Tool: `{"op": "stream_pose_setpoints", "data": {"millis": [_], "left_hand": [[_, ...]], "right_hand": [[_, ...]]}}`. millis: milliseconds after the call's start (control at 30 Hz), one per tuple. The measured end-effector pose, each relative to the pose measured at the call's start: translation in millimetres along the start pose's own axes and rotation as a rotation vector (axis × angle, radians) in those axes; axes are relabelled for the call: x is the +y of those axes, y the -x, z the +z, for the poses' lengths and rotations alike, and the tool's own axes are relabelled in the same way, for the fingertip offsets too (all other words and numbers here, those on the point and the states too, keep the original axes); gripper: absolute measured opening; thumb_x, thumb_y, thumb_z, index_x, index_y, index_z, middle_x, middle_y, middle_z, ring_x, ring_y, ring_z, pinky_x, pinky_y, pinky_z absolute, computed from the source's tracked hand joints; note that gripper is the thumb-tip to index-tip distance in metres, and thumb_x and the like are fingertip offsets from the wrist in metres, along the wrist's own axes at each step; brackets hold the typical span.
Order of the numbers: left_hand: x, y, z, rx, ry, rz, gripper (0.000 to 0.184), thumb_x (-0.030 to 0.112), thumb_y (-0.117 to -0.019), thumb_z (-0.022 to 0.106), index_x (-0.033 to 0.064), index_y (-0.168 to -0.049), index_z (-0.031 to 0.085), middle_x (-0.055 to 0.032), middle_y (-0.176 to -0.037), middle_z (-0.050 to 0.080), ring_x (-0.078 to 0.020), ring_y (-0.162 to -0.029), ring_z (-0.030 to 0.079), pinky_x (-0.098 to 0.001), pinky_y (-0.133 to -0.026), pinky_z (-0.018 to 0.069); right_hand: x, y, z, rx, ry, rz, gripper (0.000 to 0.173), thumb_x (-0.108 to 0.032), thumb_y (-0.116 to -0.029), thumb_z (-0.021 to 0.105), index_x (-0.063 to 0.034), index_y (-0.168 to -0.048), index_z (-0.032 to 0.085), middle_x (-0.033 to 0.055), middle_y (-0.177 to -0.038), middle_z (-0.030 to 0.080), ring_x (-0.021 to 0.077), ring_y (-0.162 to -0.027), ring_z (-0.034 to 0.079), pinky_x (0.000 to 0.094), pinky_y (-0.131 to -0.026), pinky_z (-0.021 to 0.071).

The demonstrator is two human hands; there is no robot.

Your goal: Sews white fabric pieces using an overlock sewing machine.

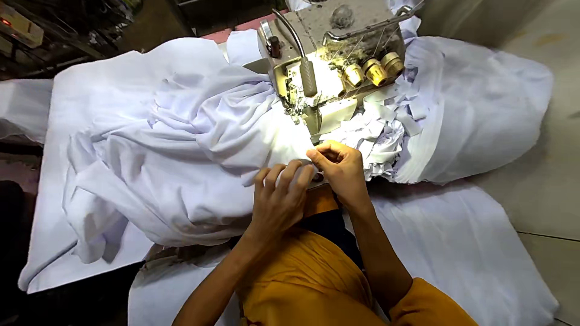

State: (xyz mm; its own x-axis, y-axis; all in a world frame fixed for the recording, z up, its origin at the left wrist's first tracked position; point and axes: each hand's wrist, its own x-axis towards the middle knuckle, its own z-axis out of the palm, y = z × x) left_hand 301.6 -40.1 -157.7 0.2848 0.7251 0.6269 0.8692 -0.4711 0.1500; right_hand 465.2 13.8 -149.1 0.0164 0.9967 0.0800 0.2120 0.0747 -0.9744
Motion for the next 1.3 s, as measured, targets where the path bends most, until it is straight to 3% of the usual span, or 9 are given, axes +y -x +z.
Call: {"op": "stream_pose_setpoints", "data": {"millis": [267,467,633,767,833,900,967,1167,1300], "left_hand": [[-25,-58,10,0.067,-0.147,0.065,0.023,0.004,-0.0932,0.063,0.0081,-0.113,0.072,-0.0126,-0.109,0.069,-0.0304,-0.097,0.063,-0.0423,-0.084,0.0478],[-47,-15,-7,0.072,-0.201,0.001,0.035,0.001,-0.0938,0.057,0.0130,-0.122,0.074,-0.0088,-0.110,0.070,-0.0273,-0.085,0.060,-0.0389,-0.068,0.0470],[-21,12,-54,-0.024,-0.146,-0.187,0.037,0.027,-0.0862,0.048,0.0183,-0.110,0.075,-0.0049,-0.103,0.072,-0.0280,-0.097,0.058,-0.0464,-0.090,0.0350],[22,-7,-24,-0.136,0.010,-0.182,0.075,0.055,-0.0917,0.062,0.0059,-0.148,0.052,-0.0152,-0.148,0.055,-0.0343,-0.141,0.045,-0.0540,-0.116,0.0331],[13,-16,18,-0.109,-0.033,-0.180,0.080,0.042,-0.0913,0.066,0.0030,-0.156,0.039,-0.0148,-0.163,0.037,-0.0313,-0.154,0.027,-0.0562,-0.122,0.0211],[-1,-19,35,-0.049,-0.121,-0.221,0.085,0.016,-0.0793,0.072,0.0031,-0.157,0.039,-0.0112,-0.165,0.036,-0.0266,-0.153,0.031,-0.0546,-0.118,0.0275],[-11,-12,30,-0.045,-0.173,-0.260,0.093,0.010,-0.0727,0.072,0.0053,-0.158,0.036,-0.0082,-0.165,0.036,-0.0240,-0.151,0.034,-0.0539,-0.117,0.0288],[-31,0,12,-0.102,-0.164,-0.252,0.100,0.032,-0.0740,0.077,0.0093,-0.161,0.033,-0.0086,-0.167,0.032,-0.0238,-0.156,0.024,-0.0599,-0.124,0.0145],[-51,-17,7,-0.139,-0.087,-0.234,0.097,0.041,-0.0797,0.073,0.0112,-0.162,0.031,-0.0093,-0.166,0.034,-0.0263,-0.154,0.029,-0.0639,-0.121,0.0171]], "right_hand": [[0,0,2,0.017,-0.031,-0.040,0.010,-0.021,-0.0929,0.076,-0.0108,-0.093,0.075,-0.0019,-0.078,0.072,0.0053,-0.063,0.065,0.0229,-0.058,0.0555],[2,4,1,0.082,-0.069,-0.077,0.023,-0.016,-0.0900,0.079,-0.0128,-0.110,0.070,-0.0020,-0.072,0.071,0.0076,-0.058,0.064,0.0226,-0.051,0.0526],[9,4,3,0.089,-0.113,-0.097,0.023,-0.014,-0.0901,0.078,-0.0117,-0.111,0.070,-0.0013,-0.072,0.070,0.0083,-0.060,0.064,0.0226,-0.054,0.0536],[9,4,4,0.067,-0.145,-0.112,0.019,-0.013,-0.0918,0.076,-0.0095,-0.110,0.073,0.0011,-0.078,0.072,0.0102,-0.065,0.067,0.0248,-0.060,0.0571],[8,5,4,0.066,-0.147,-0.131,0.019,-0.012,-0.0922,0.075,-0.0087,-0.110,0.074,0.0012,-0.082,0.073,0.0095,-0.067,0.067,0.0248,-0.062,0.0576],[9,4,4,0.073,-0.136,-0.167,0.018,-0.011,-0.0927,0.074,-0.0068,-0.110,0.075,0.0013,-0.085,0.074,0.0077,-0.067,0.066,0.0231,-0.061,0.0575],[11,4,3,0.078,-0.136,-0.197,0.017,-0.009,-0.0928,0.073,-0.0040,-0.108,0.076,0.0031,-0.089,0.076,0.0078,-0.070,0.068,0.0229,-0.064,0.0588],[14,-2,11,0.096,-0.127,-0.234,0.017,-0.007,-0.0945,0.072,-0.0028,-0.110,0.077,0.0057,-0.099,0.077,0.0108,-0.081,0.073,0.0267,-0.074,0.0627],[1,-23,15,0.098,0.005,-0.217,0.018,-0.013,-0.0981,0.068,-0.0111,-0.112,0.079,-0.0009,-0.092,0.076,0.0062,-0.069,0.068,0.0239,-0.062,0.0584]]}}
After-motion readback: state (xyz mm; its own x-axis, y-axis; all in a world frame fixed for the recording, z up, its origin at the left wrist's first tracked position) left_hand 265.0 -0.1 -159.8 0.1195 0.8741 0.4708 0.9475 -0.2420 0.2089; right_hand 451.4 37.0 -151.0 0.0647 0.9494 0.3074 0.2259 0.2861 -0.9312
